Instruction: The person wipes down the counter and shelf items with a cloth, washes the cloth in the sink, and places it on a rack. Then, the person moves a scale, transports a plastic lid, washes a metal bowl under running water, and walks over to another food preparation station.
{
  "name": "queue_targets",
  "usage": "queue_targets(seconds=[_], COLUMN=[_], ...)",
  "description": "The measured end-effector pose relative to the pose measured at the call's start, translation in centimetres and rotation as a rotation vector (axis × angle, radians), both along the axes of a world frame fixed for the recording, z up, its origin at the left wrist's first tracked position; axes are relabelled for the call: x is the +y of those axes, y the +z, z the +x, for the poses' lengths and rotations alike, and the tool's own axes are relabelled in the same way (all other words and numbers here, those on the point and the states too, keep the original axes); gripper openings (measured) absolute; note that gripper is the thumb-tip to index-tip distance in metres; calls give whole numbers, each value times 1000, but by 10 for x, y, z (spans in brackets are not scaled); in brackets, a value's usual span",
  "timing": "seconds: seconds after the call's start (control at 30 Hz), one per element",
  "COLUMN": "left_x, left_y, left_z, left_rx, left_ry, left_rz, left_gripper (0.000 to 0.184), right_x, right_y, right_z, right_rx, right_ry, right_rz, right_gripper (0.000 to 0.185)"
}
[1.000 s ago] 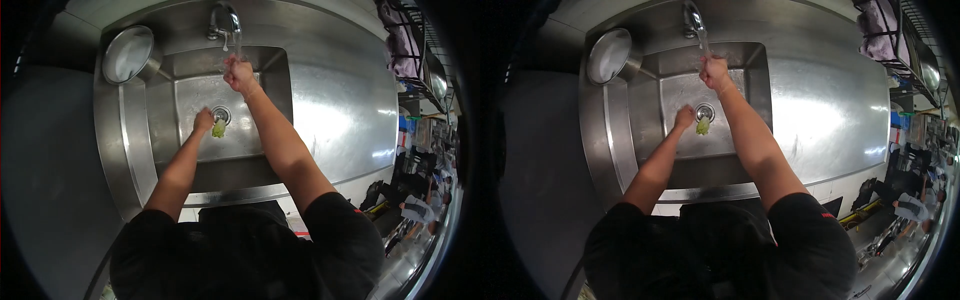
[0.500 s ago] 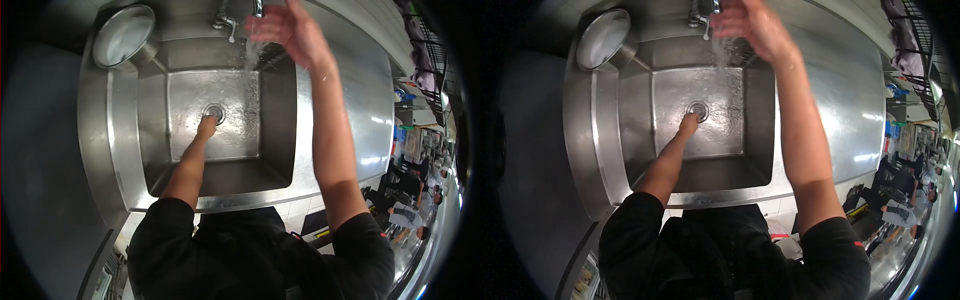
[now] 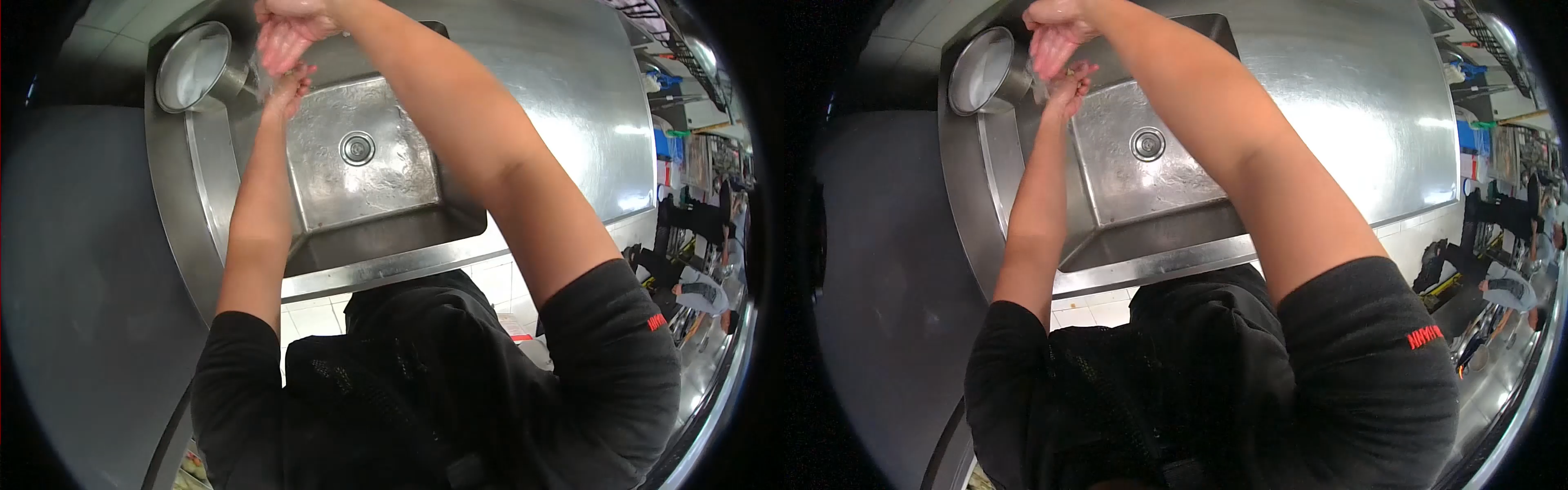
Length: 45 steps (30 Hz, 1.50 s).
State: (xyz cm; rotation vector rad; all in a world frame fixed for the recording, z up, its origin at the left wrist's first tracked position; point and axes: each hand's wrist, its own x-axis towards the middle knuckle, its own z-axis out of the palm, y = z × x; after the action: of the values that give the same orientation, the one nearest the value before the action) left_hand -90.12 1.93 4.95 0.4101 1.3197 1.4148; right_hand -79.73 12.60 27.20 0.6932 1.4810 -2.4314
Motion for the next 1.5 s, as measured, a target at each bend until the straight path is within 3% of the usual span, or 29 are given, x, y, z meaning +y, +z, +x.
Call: queue_targets(seconds=[0.07,0.13,0.17,0.2,0.23,0.27,0.3,0.33,0.43,0.47,0.53,0.6,0.67,0.77,0.83,0.87,0.93,0.97,1.0,1.03,1.1,1.17,1.2,1.23,1.3,1.33,1.37,1.43,1.5], left_x=[4,12,14,20,27,33,34,34,30,27,28,24,29,42,38,39,40,36,34,32,31,41,52,65,91,101,113,140,159], left_y=[19,34,32,30,29,24,3,3,1,-14,-14,-10,-24,-28,18,34,56,48,51,53,35,83,65,40,19,22,25,19,27], left_z=[6,34,39,42,47,50,53,52,53,53,55,62,64,39,31,42,72,59,69,84,70,103,101,89,70,67,68,57,28], left_rx=[88,476,518,526,477,429,531,351,-230,-256,-274,-213,-88,-195,-352,-351,-43,-97,-94,-96,-146,249,561,871,677,392,101,1,55], left_ry=[-81,140,79,73,59,45,120,57,-34,-52,-84,89,112,177,-184,-189,19,-238,-146,-68,-340,-418,-357,-276,-69,3,68,168,60], left_rz=[24,-91,-116,-106,-119,-131,-37,-81,-29,-17,5,-64,-89,-49,30,36,-160,-180,-205,-231,-311,-625,-614,-581,-362,-354,-345,-448,-393], left_gripper=[25,14,16,16,17,19,21,22,27,25,22,16,16,15,19,19,31,42,47,52,57,57,54,52,39,33,26,17,14], right_x=[9,20,23,25,23,18,17,18,6,0,-13,-20,-22,-20,-25,-27,-38,-46,-53,-57,-59,-74,-89,-104,-129,-142,-154,-170,-178], right_y=[6,9,10,11,10,6,-7,-24,-84,-102,-124,-119,-113,-97,-109,-120,-142,-142,-143,-160,-199,-206,-201,-215,-223,-214,-219,-219,-205], right_z=[24,37,43,48,49,54,58,61,68,68,59,36,35,49,77,89,111,115,118,117,123,153,170,185,224,245,256,277,300], right_rx=[-63,-88,-135,-183,-247,-153,-101,-47,-183,-238,-173,-89,-6,159,70,71,264,338,399,341,173,-79,-224,-303,-324,-275,-287,-248,-137], right_ry=[127,159,173,183,172,97,103,111,-284,-412,-649,-776,-905,-728,-791,-795,-585,-627,-671,-682,-678,-693,-724,-533,-162,14,-37,-100,-154], right_rz=[125,187,231,278,417,469,539,615,538,517,205,114,10,50,957,964,1477,1257,1041,1077,1125,1069,998,1026,1062,1068,1031,975,1054], right_gripper=[46,46,48,50,64,48,44,41,35,33,30,32,33,22,25,25,52,54,56,53,45,33,28,26,24,23,22,22,26])
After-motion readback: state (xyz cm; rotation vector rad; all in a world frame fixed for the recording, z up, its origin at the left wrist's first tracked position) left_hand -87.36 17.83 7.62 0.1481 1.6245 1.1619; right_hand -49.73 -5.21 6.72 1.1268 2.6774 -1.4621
